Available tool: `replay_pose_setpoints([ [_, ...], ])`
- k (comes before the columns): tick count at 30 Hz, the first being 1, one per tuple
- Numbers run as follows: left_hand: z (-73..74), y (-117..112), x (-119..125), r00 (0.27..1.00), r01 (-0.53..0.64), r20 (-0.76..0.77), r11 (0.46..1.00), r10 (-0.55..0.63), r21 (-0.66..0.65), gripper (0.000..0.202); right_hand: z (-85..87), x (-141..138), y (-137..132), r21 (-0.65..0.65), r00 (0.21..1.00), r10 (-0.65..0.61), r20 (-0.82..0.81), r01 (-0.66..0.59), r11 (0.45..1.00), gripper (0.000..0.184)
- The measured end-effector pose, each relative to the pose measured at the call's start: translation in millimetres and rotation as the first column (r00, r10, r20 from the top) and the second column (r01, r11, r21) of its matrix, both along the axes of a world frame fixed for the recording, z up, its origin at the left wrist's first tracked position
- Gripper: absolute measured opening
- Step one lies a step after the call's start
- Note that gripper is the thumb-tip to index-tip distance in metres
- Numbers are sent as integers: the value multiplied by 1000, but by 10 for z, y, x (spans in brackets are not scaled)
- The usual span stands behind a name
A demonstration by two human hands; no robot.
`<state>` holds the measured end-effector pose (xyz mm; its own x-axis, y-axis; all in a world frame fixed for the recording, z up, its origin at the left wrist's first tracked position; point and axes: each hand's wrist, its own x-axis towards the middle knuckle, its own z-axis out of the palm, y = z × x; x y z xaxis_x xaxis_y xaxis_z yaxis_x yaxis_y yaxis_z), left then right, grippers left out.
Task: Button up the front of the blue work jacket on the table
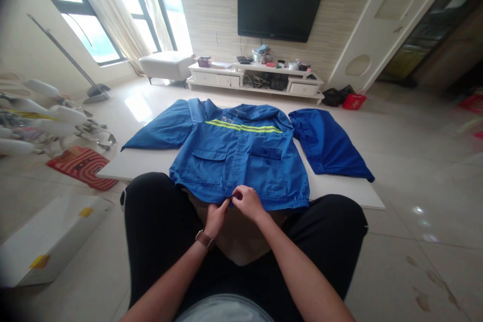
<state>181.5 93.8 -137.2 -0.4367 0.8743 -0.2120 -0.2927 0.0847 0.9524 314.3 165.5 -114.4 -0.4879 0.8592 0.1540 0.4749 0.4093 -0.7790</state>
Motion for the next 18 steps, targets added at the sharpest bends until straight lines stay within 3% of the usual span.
replay_pose_setpoints([
  [9, -80, -30, -9, 994, 51, -96, 998, -55, -37, 44, 2, 12, -21, 69, 993, -48, 107, 41, 997, 8],
  [14, -42, -35, 7, 997, 66, -30, 997, -67, -31, 46, 18, 20, -14, 53, 996, -11, 92, 6, 999, 8],
  [18, -11, -10, 11, 997, 66, 48, 998, -66, 9, 36, 13, 9, -29, 58, 993, -65, 103, 60, 997, 11],
])
